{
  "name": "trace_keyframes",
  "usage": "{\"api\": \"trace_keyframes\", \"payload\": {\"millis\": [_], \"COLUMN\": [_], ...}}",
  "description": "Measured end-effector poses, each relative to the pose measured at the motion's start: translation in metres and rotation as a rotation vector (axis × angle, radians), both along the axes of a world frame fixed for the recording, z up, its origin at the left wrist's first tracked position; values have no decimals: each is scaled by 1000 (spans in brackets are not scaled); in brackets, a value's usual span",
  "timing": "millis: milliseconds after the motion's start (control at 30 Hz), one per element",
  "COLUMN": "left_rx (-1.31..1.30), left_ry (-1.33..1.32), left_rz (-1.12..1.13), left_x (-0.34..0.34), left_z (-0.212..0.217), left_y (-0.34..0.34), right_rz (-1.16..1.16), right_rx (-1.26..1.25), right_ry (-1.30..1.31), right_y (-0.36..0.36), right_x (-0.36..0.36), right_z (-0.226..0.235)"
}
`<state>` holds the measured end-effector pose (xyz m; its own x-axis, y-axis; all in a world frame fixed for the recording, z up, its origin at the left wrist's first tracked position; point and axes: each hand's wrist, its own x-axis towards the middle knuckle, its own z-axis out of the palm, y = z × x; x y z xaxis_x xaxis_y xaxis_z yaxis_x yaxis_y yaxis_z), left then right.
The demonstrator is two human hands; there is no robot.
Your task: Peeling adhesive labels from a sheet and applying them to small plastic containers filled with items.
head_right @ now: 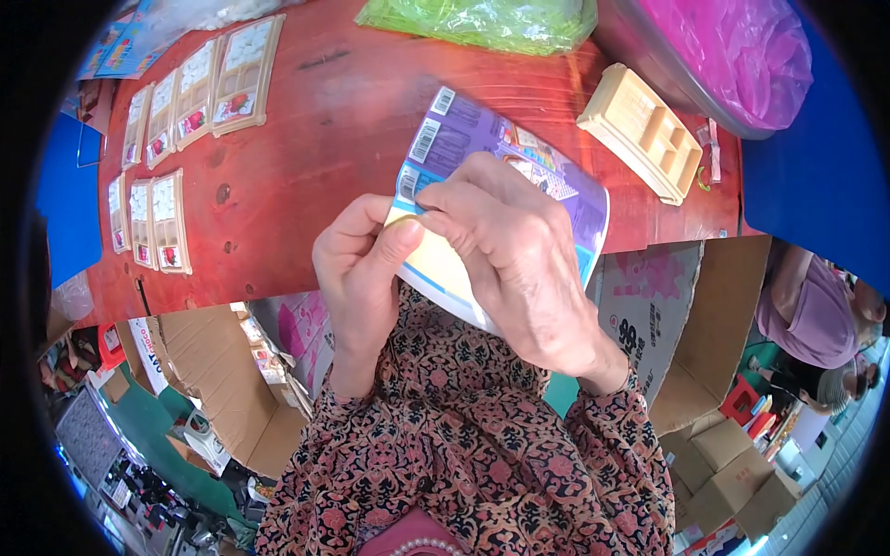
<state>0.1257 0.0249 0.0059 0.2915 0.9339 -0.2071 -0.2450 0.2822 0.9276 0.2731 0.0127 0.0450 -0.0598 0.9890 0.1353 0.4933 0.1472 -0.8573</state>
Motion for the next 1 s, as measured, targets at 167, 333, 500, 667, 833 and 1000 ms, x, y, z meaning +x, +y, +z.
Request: {"api": "trace_keyframes", "payload": {"millis": [167,333,500,667,833,1000], "left_rx": [88,384,638,694,659,560], "left_ry": [-64,213,317,296,289,245], "left_rz": [-36,-53,-31,0,8,-35], "left_x": [-3,-1,1,3,3,1], "left_z": [-9,-5,-3,-10,-9,-10], "left_y": [4,5,5,3,1,-1], "right_rz": [-24,-37,-14,-13,17,-19], "right_rx": [20,33,41,4,-1,-37], "right_ry": [-69,-246,-332,-333,-208,-143], "right_y": [-3,-6,-9,-8,-9,-10], "right_x": [-1,-4,-4,-2,3,2], "right_z": [-1,8,15,16,13,11]}}
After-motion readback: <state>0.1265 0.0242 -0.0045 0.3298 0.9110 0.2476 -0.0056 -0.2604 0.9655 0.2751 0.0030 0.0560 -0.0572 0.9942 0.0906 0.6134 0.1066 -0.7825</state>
